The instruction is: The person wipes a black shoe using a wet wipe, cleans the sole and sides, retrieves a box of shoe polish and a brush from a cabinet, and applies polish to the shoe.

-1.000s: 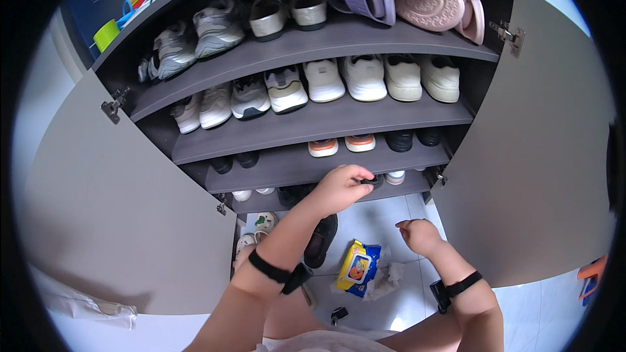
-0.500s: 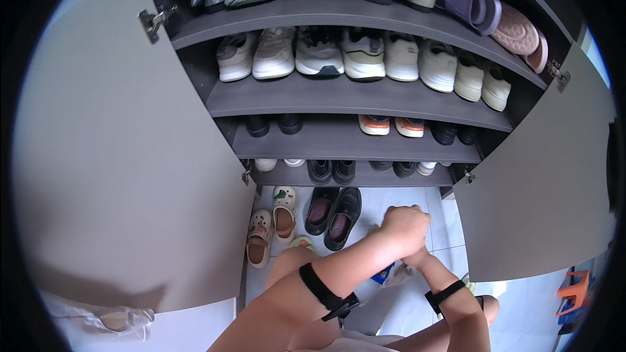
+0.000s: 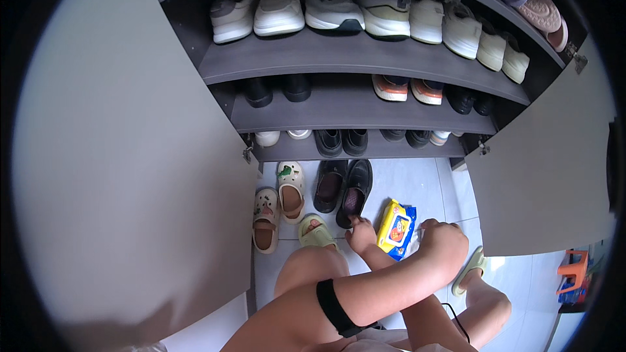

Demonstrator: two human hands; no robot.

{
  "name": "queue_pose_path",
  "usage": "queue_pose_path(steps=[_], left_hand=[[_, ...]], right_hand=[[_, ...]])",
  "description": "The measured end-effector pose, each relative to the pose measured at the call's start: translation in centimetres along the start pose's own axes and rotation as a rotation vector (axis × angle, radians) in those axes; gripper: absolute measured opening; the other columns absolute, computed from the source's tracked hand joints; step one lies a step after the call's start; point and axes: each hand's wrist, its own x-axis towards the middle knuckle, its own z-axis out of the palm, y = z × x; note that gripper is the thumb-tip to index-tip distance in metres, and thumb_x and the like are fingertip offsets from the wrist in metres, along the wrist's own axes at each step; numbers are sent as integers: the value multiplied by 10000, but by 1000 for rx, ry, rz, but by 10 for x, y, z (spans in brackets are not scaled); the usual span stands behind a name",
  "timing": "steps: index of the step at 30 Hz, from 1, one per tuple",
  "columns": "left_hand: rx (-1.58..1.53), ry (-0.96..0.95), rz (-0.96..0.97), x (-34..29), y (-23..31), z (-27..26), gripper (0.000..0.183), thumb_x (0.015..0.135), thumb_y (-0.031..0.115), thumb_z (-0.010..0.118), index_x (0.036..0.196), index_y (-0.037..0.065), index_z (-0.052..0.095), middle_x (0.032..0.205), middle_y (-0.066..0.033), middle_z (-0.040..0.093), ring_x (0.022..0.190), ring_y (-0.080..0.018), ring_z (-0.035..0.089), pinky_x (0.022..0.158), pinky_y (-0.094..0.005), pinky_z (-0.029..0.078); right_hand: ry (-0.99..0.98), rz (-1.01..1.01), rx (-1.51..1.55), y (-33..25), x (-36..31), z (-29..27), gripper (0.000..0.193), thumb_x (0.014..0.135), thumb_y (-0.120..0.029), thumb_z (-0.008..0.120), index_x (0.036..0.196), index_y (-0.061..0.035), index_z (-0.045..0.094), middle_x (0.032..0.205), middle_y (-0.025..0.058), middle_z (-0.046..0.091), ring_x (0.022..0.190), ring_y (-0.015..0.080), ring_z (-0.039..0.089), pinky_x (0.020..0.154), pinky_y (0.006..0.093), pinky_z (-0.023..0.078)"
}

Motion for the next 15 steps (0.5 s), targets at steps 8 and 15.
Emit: queue_pose_path(steps=[8, 15], left_hand=[[181, 100, -51, -12, -4, -9, 178, 688, 90, 645, 863, 69, 664, 859, -85, 634, 798, -217, 639, 663, -382, 458], [108, -137, 50, -17, 8, 1, 252, 768, 138, 618, 988, 32, 681, 1017, -147, 645, 926, -291, 642, 836, -502, 458]], right_hand=[[-50, -42, -187, 21, 27, 36, 436, 743, -228, 572, 1125, -18, 576, 1088, 157, 625, 1131, 295, 519, 980, 378, 410], [-33, 100, -265, 28, 16, 33, 196, 745, -206, 553, 868, -99, 661, 906, 97, 664, 983, 266, 582, 806, 410, 472]])
